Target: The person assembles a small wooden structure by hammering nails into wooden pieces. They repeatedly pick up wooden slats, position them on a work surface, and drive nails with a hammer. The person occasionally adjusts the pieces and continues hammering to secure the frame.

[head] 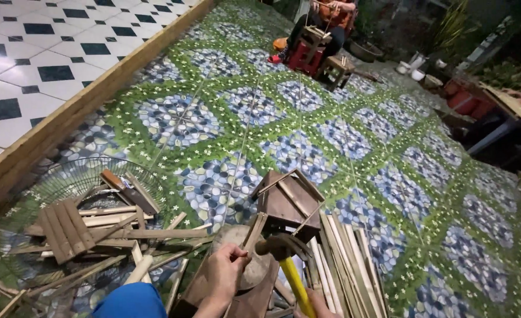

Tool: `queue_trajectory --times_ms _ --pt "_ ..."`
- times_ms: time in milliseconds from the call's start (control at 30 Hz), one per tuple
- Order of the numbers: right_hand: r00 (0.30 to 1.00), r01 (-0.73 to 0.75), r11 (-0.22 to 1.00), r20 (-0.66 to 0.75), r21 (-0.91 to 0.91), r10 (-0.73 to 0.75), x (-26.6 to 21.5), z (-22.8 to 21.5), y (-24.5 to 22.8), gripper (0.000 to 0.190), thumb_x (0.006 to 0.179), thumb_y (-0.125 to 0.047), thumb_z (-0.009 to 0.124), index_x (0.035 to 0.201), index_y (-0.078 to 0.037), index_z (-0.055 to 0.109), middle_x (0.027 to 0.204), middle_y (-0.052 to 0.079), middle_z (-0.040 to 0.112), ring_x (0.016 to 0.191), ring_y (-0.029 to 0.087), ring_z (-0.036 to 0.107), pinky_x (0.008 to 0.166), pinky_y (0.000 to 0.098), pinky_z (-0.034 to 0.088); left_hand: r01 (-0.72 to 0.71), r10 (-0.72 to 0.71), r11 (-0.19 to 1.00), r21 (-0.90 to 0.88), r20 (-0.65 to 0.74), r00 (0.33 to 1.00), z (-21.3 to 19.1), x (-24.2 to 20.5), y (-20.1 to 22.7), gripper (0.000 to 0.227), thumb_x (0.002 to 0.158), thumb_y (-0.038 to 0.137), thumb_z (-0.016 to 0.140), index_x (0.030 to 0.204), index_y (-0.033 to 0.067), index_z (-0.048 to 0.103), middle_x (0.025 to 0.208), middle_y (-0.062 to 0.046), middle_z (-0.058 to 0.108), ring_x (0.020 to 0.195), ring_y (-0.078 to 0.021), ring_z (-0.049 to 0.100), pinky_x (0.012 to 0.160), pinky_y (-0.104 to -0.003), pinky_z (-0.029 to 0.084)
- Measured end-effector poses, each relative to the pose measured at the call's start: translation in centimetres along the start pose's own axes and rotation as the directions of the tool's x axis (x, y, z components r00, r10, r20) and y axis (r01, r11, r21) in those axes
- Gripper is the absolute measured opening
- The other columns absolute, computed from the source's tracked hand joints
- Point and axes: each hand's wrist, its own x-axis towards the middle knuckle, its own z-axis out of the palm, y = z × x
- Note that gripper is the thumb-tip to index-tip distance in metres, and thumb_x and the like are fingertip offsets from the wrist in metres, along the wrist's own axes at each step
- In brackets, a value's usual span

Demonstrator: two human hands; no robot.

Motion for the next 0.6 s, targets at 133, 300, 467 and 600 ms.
queue_trajectory --times_ms 133,300,467,600 --pt "0.995 0.024 0.999 -0.1 -0.037 -0.028 -5.2 -1.9 -5.3 0.054 0.081 -0.043 0.08 0.133 -0.042 0.066 0.112 -0.013 0.083 0.099 0.004 0.08 0.098 0.0156 0.057 -0.076 0.081 0.981 -0.18 0.022 0.996 0.4 -0.1 -0.5 0.012 0.073 0.008 0.085 0.069 0.0118 0.074 0.071 0.0 0.071 0.068 -0.0133 0.063 0.067 -0.027 0.05" --pt "0.987 0.152 0.985 -0.04 -0.082 -0.155 -4.1 -1.9 -4.6 0.054 0.082 -0.044 0.075 0.136 -0.039 0.066 0.107 -0.005 0.082 0.09 0.011 0.083 0.088 0.02 0.059 -0.122 0.128 0.966 -0.227 0.01 0.992 0.3 0.1 0.0 0.026 0.071 -0.009 0.082 0.063 0.0088 0.066 0.072 -0.001 0.068 0.07 -0.0146 0.055 0.065 -0.026 0.045" --pt "0.972 0.159 0.973 -0.145 -0.17 -0.184 -6.4 -4.0 -7.0 0.046 0.085 -0.054 0.07 0.131 -0.049 0.067 0.068 -0.008 0.071 0.056 0.006 0.066 0.062 0.018 0.051 -0.058 0.065 0.969 -0.241 0.02 0.998 0.1 -0.6 0.9 0.025 0.074 0.001 0.086 0.06 0.0092 0.067 0.065 0.0 0.068 0.061 -0.0108 0.06 0.056 -0.027 0.046" --pt "0.971 0.146 0.975 -0.167 -0.167 -0.174 -5.0 -3.0 -5.3 0.055 0.082 -0.053 0.076 0.136 -0.046 0.063 0.082 -0.01 0.079 0.063 0.007 0.073 0.069 0.0166 0.058 0.023 -0.005 0.95 -0.313 0.058 0.998 0.8 -0.3 0.1 0.028 0.079 -0.001 0.084 0.064 0.0092 0.064 0.064 -0.001 0.064 0.058 -0.0114 0.058 0.053 -0.027 0.044"
